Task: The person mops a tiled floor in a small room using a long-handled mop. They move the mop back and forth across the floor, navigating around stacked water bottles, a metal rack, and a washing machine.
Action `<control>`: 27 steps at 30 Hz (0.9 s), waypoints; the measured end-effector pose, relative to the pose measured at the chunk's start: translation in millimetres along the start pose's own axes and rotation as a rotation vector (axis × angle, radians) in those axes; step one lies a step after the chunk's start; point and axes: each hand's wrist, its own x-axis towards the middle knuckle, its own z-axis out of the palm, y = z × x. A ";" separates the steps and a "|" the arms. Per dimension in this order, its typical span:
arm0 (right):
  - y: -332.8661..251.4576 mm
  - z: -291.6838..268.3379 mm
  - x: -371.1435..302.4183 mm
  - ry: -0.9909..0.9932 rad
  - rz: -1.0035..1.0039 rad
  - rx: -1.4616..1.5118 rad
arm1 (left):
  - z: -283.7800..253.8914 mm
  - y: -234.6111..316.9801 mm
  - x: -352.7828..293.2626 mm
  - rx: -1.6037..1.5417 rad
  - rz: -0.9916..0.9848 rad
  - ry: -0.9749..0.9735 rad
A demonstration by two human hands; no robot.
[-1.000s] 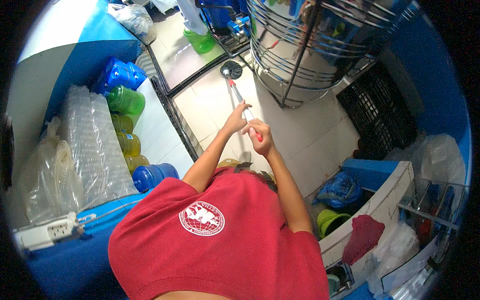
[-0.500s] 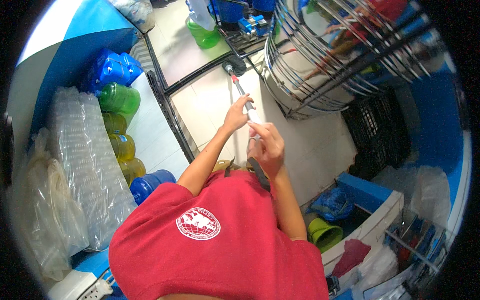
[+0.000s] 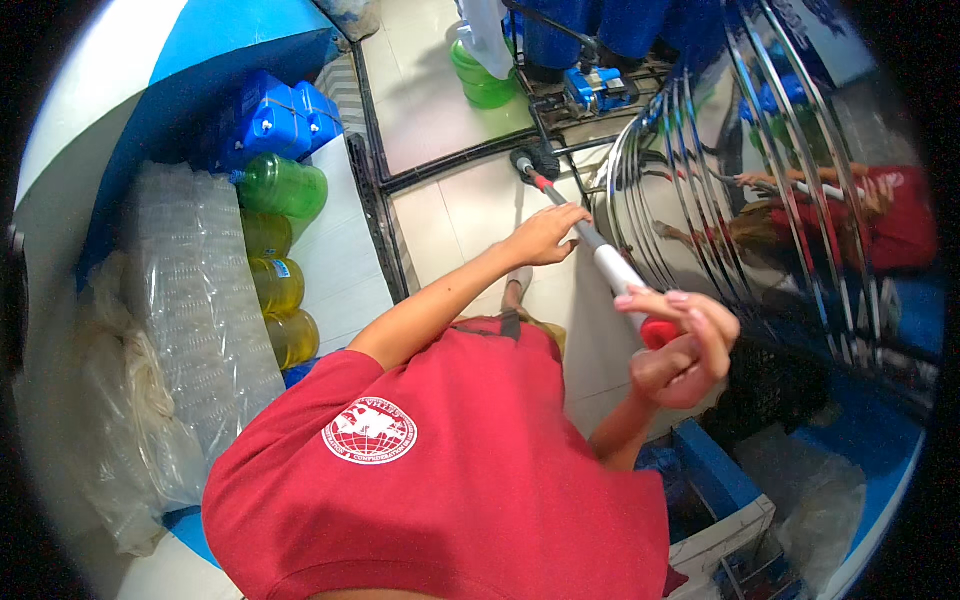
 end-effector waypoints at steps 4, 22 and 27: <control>19.4 46.8 53.5 0.089 -0.028 0.090 | -28.9 -31.8 34.2 -0.062 0.015 0.066; 81.5 265.8 194.2 -0.517 0.431 0.842 | -121.9 -254.9 98.4 -0.122 -0.189 -0.144; 110.4 363.4 236.6 -0.503 0.550 0.743 | -174.9 -281.8 115.5 -0.222 -0.298 0.009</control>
